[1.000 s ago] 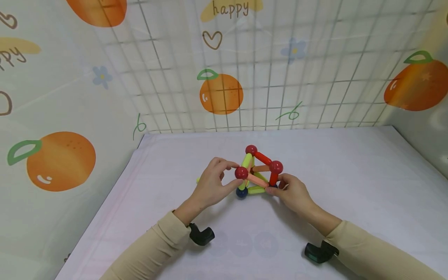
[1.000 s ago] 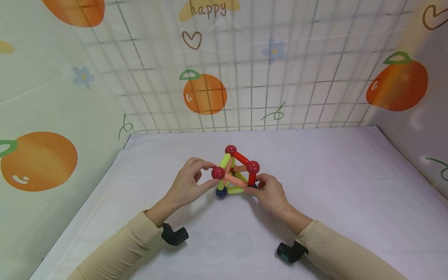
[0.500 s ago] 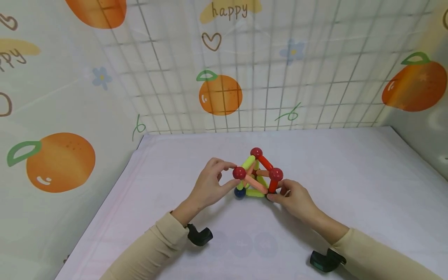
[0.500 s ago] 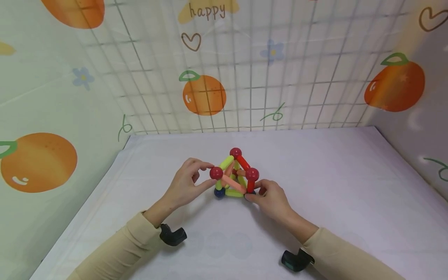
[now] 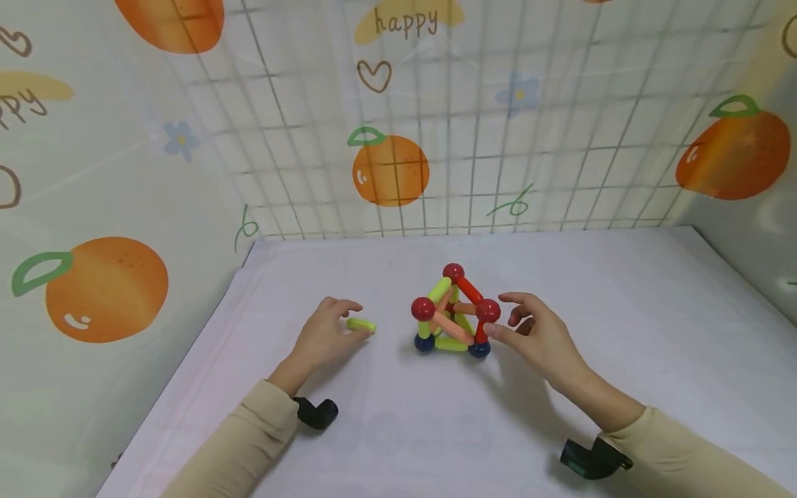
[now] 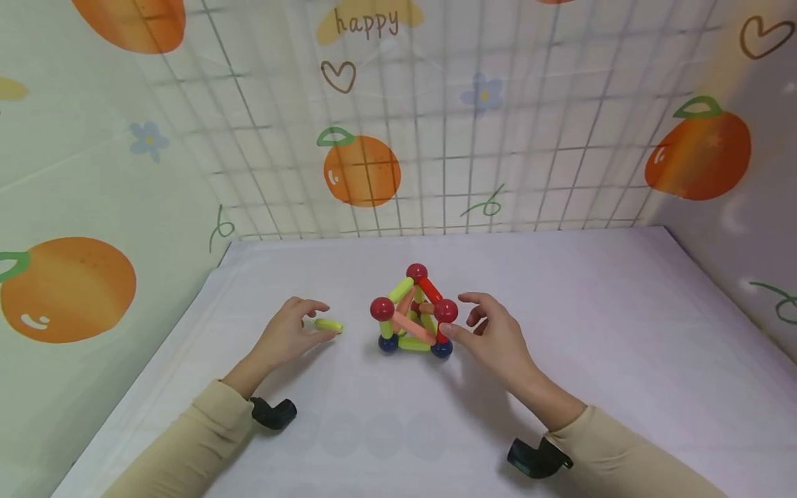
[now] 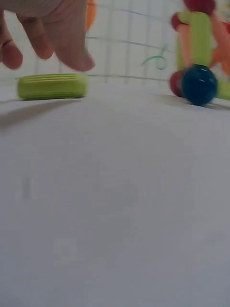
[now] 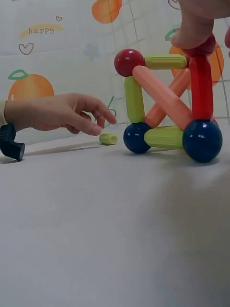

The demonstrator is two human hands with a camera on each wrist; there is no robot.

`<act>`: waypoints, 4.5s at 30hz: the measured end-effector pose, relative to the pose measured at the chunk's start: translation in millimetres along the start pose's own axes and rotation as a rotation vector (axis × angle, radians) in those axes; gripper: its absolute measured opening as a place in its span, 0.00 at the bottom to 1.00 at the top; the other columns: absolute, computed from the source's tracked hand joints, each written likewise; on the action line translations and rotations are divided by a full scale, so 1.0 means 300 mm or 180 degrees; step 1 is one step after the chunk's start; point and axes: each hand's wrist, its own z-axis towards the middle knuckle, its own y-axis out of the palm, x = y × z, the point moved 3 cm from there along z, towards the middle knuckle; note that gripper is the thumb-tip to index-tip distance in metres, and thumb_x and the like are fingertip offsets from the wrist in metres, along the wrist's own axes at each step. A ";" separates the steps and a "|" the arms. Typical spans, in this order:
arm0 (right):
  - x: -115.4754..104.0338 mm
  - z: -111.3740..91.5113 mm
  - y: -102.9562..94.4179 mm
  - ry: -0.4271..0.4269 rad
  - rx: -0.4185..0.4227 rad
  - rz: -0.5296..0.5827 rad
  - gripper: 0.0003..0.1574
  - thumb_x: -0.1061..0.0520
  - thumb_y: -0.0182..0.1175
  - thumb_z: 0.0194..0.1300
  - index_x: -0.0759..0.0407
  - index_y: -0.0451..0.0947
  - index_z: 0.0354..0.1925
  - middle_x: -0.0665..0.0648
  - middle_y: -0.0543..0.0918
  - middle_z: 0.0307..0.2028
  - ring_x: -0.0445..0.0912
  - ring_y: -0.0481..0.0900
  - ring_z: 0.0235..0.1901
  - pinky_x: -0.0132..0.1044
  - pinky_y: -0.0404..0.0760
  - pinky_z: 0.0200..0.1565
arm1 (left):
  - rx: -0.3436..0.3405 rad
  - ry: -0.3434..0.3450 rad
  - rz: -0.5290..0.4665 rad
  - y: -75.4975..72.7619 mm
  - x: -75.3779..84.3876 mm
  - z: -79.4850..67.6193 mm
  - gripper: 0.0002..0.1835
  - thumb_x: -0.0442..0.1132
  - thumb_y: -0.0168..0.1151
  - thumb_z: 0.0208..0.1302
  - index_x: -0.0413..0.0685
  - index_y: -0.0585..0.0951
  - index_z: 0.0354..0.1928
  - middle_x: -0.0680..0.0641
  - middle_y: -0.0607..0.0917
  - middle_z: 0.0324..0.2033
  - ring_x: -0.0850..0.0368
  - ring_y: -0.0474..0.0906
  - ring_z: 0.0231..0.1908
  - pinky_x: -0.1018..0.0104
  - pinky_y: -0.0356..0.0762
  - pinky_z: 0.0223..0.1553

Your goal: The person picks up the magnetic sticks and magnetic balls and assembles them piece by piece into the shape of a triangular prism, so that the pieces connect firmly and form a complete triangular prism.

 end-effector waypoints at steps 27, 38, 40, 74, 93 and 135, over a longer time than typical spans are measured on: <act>-0.020 -0.016 0.024 -0.0107 0.0032 0.0002 0.34 0.51 0.70 0.60 0.53 0.72 0.63 0.59 0.74 0.35 0.48 0.73 0.29 0.33 0.74 0.25 | -0.0337 -0.0007 0.0294 -0.001 -0.055 0.027 0.14 0.45 0.71 0.58 0.50 0.85 0.44 0.43 0.79 0.44 0.49 0.76 0.45 0.52 0.74 0.51; -0.020 -0.016 0.022 -0.0098 0.0030 -0.0032 0.34 0.51 0.69 0.61 0.53 0.72 0.63 0.59 0.75 0.35 0.48 0.73 0.29 0.33 0.75 0.25 | -0.0359 -0.0077 0.0273 -0.011 -0.049 0.024 0.13 0.45 0.71 0.57 0.49 0.86 0.42 0.45 0.79 0.42 0.51 0.75 0.43 0.55 0.73 0.48; -0.020 -0.017 0.020 -0.0104 0.0033 -0.0039 0.34 0.51 0.69 0.61 0.53 0.72 0.63 0.58 0.75 0.35 0.48 0.73 0.29 0.33 0.74 0.25 | -0.0351 -0.0119 0.0182 -0.017 -0.047 0.024 0.12 0.47 0.70 0.57 0.50 0.86 0.41 0.45 0.79 0.44 0.51 0.75 0.43 0.55 0.73 0.48; -0.014 -0.019 0.025 -0.0117 0.0005 -0.0087 0.34 0.51 0.69 0.61 0.54 0.72 0.63 0.58 0.75 0.34 0.48 0.73 0.28 0.33 0.74 0.25 | 0.0145 0.1410 -0.0389 -0.013 0.438 0.052 0.12 0.49 0.72 0.56 0.53 0.87 0.40 0.45 0.77 0.51 0.49 0.68 0.54 0.57 0.70 0.49; -0.022 -0.023 0.024 -0.0150 0.0022 -0.0117 0.33 0.51 0.68 0.61 0.55 0.73 0.62 0.57 0.75 0.33 0.47 0.72 0.27 0.33 0.73 0.25 | 0.0115 0.1537 -0.0131 0.001 0.443 0.039 0.13 0.50 0.72 0.56 0.55 0.88 0.41 0.44 0.76 0.54 0.49 0.67 0.53 0.57 0.70 0.48; -0.015 -0.017 0.027 -0.0161 0.0119 -0.0067 0.29 0.51 0.68 0.62 0.53 0.75 0.60 0.58 0.76 0.34 0.48 0.73 0.29 0.32 0.73 0.25 | 0.0334 0.1654 0.0220 0.013 0.462 0.039 0.11 0.49 0.72 0.55 0.53 0.86 0.37 0.45 0.77 0.55 0.51 0.70 0.46 0.60 0.70 0.44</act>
